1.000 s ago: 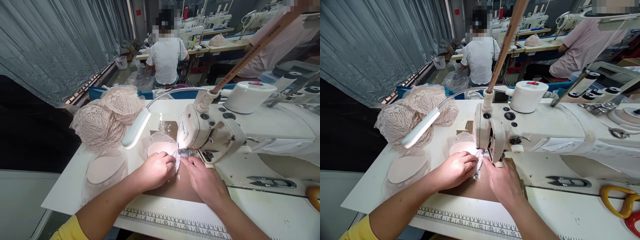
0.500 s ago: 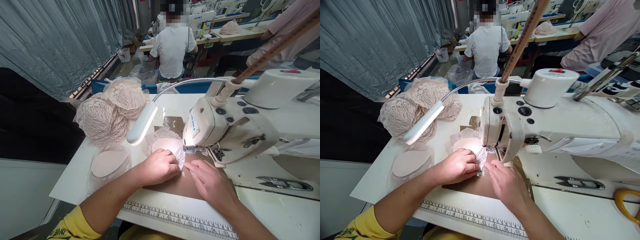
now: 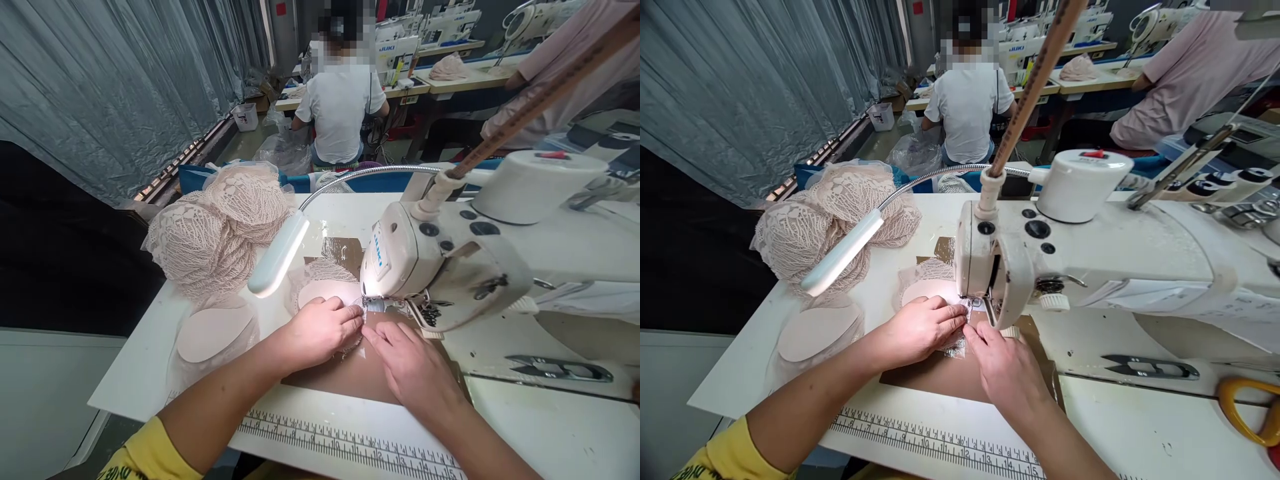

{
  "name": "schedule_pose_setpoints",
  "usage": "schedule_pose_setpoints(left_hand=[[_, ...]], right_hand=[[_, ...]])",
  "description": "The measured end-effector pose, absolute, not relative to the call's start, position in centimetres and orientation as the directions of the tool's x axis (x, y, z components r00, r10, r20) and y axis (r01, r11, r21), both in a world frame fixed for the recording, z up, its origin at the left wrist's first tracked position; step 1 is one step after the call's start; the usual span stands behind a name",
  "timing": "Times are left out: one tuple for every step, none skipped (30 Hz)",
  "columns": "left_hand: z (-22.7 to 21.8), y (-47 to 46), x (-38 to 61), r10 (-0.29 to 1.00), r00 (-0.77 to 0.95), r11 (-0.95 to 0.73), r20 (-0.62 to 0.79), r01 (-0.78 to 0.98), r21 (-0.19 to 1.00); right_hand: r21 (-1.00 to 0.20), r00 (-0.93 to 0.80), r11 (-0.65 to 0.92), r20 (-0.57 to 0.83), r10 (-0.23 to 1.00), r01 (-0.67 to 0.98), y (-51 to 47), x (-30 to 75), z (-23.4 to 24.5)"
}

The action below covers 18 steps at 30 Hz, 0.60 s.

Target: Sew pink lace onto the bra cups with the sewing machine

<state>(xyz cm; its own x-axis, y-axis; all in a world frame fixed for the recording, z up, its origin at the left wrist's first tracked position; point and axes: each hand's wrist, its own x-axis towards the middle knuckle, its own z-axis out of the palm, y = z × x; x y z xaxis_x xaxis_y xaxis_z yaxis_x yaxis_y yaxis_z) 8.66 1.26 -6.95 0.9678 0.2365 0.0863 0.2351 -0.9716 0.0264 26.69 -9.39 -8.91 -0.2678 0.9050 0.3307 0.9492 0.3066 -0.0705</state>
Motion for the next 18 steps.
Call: schedule_pose_setpoints(left_hand=[[-6.9,1.3,8.6,0.233,0.969,-0.972,0.084,0.232,0.025],[-6.9,1.4,8.6,0.232,0.970,-0.973,0.077,0.231,0.025],[-6.9,1.4,8.5,0.235,0.970,-0.972,0.070,0.233,0.026],[-6.9,1.4,8.5,0.238,0.969,-0.971,0.064,0.237,0.027],[-6.9,1.4,8.6,0.242,0.968,-0.970,0.060,0.241,0.029],[-7.0,1.4,8.7,0.248,0.967,-0.969,0.057,0.247,0.032],[-7.1,1.4,8.8,0.256,0.965,-0.967,0.058,0.254,0.038],[-7.1,1.4,8.9,0.266,0.962,-0.964,0.064,0.263,0.045],[-7.2,1.4,9.0,0.276,0.958,-0.960,0.072,0.273,0.056],[-7.3,1.4,9.1,0.288,0.954,-0.957,0.080,0.283,0.069],[-7.3,1.3,9.2,0.300,0.950,-0.952,0.088,0.293,0.083],[-7.2,1.3,9.3,0.310,0.946,-0.949,0.096,0.301,0.097],[-7.1,1.2,9.3,0.320,0.942,-0.945,0.104,0.309,0.109],[-6.9,1.1,9.3,0.331,0.937,-0.940,0.108,0.318,0.121],[-6.6,1.0,9.3,0.343,0.933,-0.935,0.111,0.328,0.133],[-6.3,1.0,9.2,0.356,0.928,-0.929,0.112,0.338,0.147],[-6.0,0.9,9.1,0.368,0.923,-0.923,0.111,0.348,0.162],[-5.8,0.8,9.0,0.378,0.920,-0.917,0.107,0.356,0.179]], right_hand=[[-0.071,-0.265,0.304,0.329,0.906,0.950,-9.4,26.7,-8.9],[-0.070,-0.263,0.301,0.326,0.908,0.951,-9.4,26.7,-9.0],[-0.071,-0.259,0.297,0.324,0.910,0.952,-9.4,26.6,-9.0],[-0.072,-0.255,0.292,0.322,0.912,0.954,-9.3,26.6,-9.0],[-0.072,-0.251,0.289,0.322,0.913,0.955,-9.3,26.6,-8.9],[-0.072,-0.246,0.283,0.324,0.913,0.956,-9.3,26.6,-8.9],[-0.070,-0.238,0.275,0.326,0.915,0.959,-9.2,26.6,-8.9],[-0.067,-0.229,0.264,0.327,0.917,0.962,-9.1,26.6,-8.9],[-0.063,-0.218,0.252,0.327,0.919,0.966,-9.0,26.5,-8.8],[-0.056,-0.207,0.238,0.325,0.923,0.970,-8.9,26.5,-8.8],[-0.049,-0.197,0.225,0.325,0.925,0.973,-8.9,26.5,-8.8],[-0.041,-0.187,0.211,0.325,0.927,0.977,-8.8,26.5,-8.8],[-0.033,-0.179,0.200,0.327,0.928,0.979,-8.7,26.5,-8.8],[-0.024,-0.172,0.190,0.331,0.928,0.982,-8.7,26.5,-8.9],[-0.015,-0.165,0.180,0.335,0.928,0.983,-8.7,26.5,-8.9],[-0.009,-0.158,0.171,0.338,0.928,0.985,-8.7,26.6,-8.9],[-0.008,-0.150,0.162,0.341,0.928,0.987,-8.7,26.7,-9.0],[-0.010,-0.139,0.152,0.344,0.928,0.988,-8.7,26.8,-9.1]])
